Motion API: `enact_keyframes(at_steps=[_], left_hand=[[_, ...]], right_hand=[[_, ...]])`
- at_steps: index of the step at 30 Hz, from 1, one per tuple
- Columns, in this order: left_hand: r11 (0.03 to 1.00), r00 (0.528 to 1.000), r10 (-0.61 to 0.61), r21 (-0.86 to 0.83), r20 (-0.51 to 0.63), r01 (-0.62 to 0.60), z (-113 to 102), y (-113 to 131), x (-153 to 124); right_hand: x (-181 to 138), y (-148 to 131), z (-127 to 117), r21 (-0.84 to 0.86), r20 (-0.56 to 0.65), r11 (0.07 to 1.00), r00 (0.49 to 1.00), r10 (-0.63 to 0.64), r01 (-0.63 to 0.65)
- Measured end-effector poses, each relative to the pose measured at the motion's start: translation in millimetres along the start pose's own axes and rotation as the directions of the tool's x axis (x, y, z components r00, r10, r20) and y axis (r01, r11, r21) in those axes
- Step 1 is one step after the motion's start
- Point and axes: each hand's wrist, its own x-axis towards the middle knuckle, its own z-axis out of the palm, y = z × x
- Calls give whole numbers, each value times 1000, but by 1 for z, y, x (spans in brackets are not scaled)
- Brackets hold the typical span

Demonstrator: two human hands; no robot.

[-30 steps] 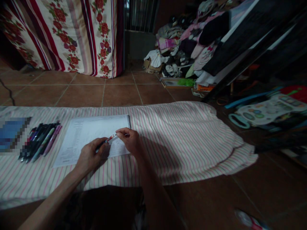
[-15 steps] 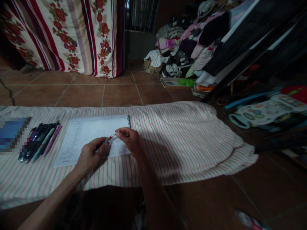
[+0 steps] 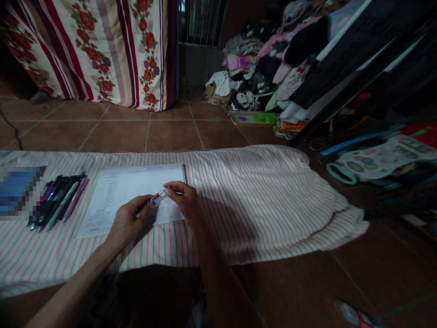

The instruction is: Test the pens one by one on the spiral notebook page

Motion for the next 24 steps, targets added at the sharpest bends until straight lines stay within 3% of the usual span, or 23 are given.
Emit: enact_keyframes(at_steps=[17, 24], left_hand=[[999, 999, 17, 49, -31, -15, 1, -1, 0], [998, 999, 19, 53, -48, -16, 1, -1, 0]], right_hand=[[9, 25, 12, 22, -187, 999, 981, -45, 50], [8, 27, 14, 89, -152, 995, 988, -39, 53]])
